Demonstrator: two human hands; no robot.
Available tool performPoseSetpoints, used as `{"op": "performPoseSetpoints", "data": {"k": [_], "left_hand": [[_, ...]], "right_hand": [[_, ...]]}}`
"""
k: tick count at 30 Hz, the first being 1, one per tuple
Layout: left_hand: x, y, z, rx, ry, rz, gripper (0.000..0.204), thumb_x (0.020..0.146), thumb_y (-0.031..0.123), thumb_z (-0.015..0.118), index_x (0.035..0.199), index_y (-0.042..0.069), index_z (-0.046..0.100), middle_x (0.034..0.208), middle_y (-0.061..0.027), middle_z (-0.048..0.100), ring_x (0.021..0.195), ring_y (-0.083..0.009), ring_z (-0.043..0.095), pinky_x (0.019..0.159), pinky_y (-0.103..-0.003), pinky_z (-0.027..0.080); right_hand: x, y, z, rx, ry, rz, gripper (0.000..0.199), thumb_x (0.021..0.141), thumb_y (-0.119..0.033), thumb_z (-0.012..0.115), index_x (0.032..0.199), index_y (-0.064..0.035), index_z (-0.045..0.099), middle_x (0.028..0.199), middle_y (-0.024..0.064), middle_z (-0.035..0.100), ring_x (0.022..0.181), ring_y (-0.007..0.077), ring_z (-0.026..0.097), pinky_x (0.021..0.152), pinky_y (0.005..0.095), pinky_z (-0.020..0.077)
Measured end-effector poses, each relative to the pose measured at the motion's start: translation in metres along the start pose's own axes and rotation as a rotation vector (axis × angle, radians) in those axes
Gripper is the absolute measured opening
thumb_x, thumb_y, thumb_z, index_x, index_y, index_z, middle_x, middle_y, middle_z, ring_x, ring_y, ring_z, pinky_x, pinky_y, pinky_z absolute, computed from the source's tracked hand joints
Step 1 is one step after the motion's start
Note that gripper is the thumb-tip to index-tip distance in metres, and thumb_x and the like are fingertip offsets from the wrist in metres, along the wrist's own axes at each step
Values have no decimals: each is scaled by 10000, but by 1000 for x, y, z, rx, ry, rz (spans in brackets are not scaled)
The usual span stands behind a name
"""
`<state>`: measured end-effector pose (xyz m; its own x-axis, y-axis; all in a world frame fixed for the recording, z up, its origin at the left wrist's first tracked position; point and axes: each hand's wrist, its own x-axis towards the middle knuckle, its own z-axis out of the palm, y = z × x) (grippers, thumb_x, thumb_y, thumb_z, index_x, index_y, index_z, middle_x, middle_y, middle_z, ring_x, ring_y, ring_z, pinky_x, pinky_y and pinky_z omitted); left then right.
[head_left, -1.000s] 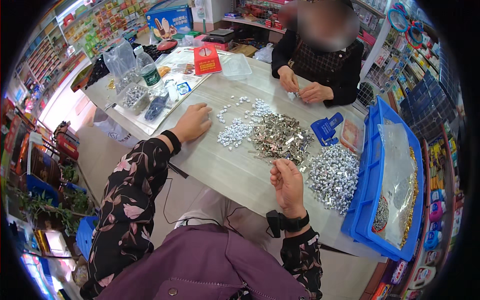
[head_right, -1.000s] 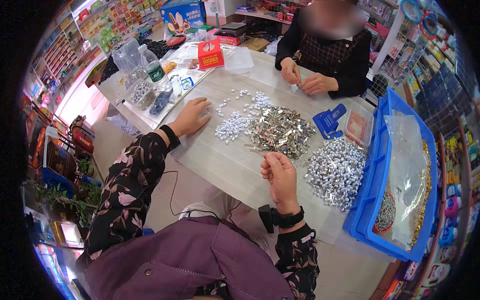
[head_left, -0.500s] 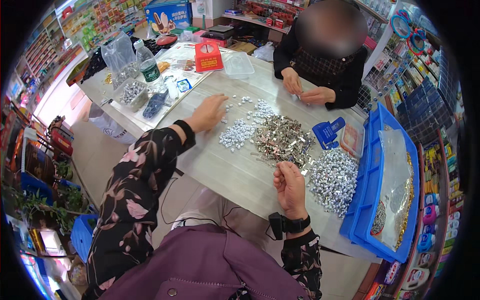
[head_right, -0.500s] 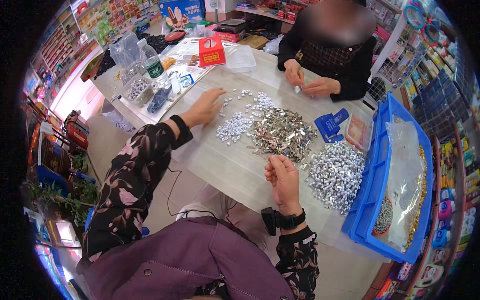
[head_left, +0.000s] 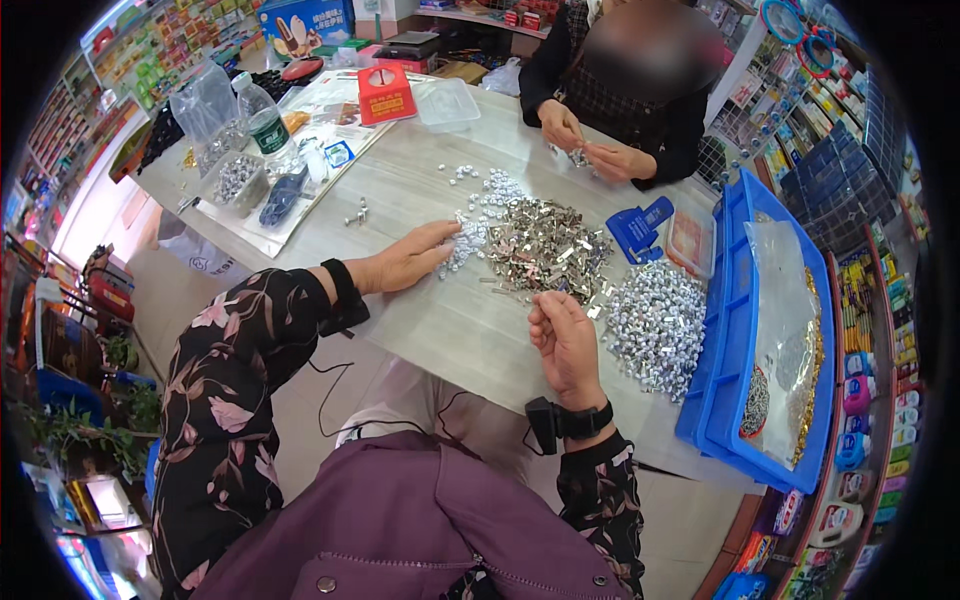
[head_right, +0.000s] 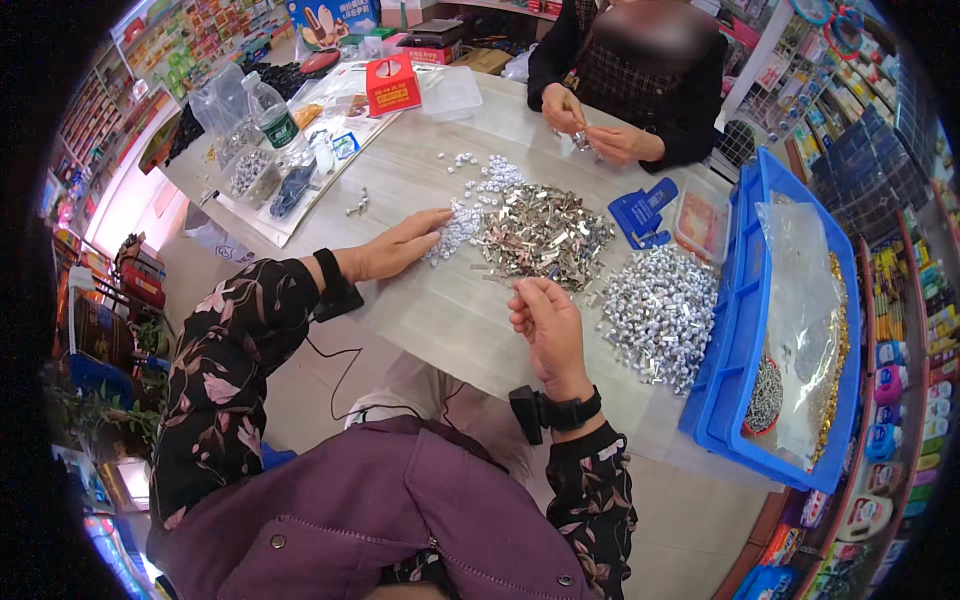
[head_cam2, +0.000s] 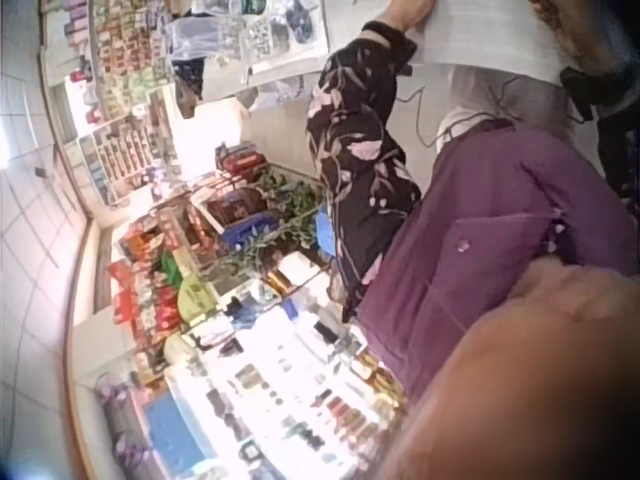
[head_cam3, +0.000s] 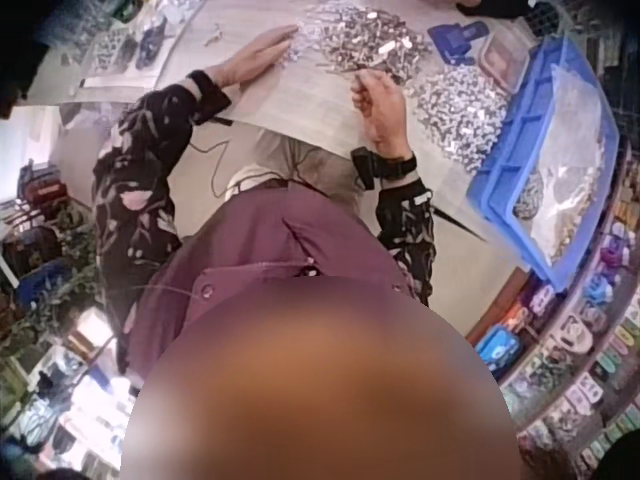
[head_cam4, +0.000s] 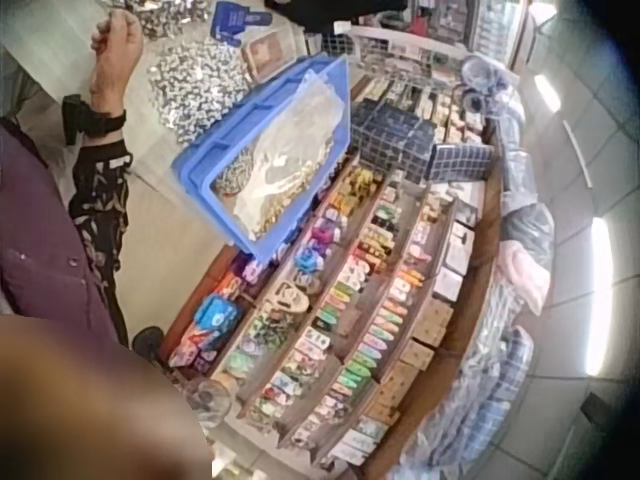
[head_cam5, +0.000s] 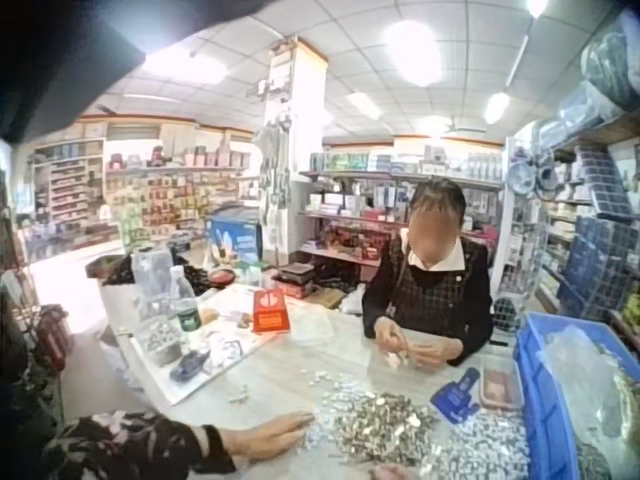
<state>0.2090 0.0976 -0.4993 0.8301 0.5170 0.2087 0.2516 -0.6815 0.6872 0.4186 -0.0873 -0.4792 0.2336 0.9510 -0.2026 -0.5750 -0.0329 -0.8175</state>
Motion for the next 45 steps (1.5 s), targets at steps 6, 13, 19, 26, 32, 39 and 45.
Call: {"op": "performPoseSetpoints", "data": {"k": [6, 13, 19, 26, 32, 39, 45], "left_hand": [[-29, 46, -2, -293, 162, -191, 472, 935, 253, 402, 1299, -41, 347, 1303, -205, 405, 1259, -286, 341, 1051, -325, 245], [-79, 47, 23, -63, 449, -263, 344, 874, 135, 506, 1193, 10, 481, 1125, -128, 501, 1083, -227, 487, 865, -316, 410], [-71, 56, 36, 215, 499, -152, 238, 786, 69, 556, 1017, 17, 531, 902, -151, 512, 843, -314, 524, 708, -377, 437], [-55, 12, 55, 282, 568, -52, 74, 749, 83, 482, 779, 21, 512, 751, -175, 523, 756, -353, 503, 676, -424, 434], [-49, 10, 62, 112, 649, -58, 139, 747, 66, 461, 796, -37, 540, 815, -224, 554, 794, -363, 544, 713, -423, 443], [-60, 31, 55, -286, 746, -95, 151, 731, 52, 481, 672, -35, 589, 742, -212, 578, 705, -338, 578, 651, -396, 470], [-61, 21, 59, 61, 647, -60, 130, 767, 64, 484, 833, -21, 558, 790, -190, 569, 768, -334, 573, 680, -395, 470]], "right_hand": [[2, 1, -9, -37, 24, -22, 132, 876, -186, 576, 916, -61, 591, 735, 2, 592, 595, 65, 541, 550, 174, 435], [0, 3, -3, -84, 29, -24, 131, 879, -156, 570, 941, -44, 594, 750, 8, 600, 623, 70, 564, 581, 171, 470], [-12, 17, 12, -80, 95, -57, 126, 868, -117, 572, 956, -28, 591, 789, 23, 601, 655, 90, 568, 601, 174, 468], [-21, 41, 16, -674, 48, -255, 108, 841, -88, 582, 933, -35, 558, 725, -2, 538, 575, 62, 482, 496, 175, 371], [-18, 44, 17, -692, 43, -298, 106, 868, -95, 557, 956, -36, 558, 770, -14, 523, 626, 43, 462, 545, 160, 381], [-30, 40, 38, -880, 115, -267, 302, 829, -148, 601, 1091, -5, 555, 863, 65, 572, 735, 131, 509, 639, 245, 438], [-31, 46, 53, -924, 153, -299, 270, 830, -135, 595, 1058, 6, 566, 885, 50, 565, 747, 129, 502, 630, 238, 426]]}}
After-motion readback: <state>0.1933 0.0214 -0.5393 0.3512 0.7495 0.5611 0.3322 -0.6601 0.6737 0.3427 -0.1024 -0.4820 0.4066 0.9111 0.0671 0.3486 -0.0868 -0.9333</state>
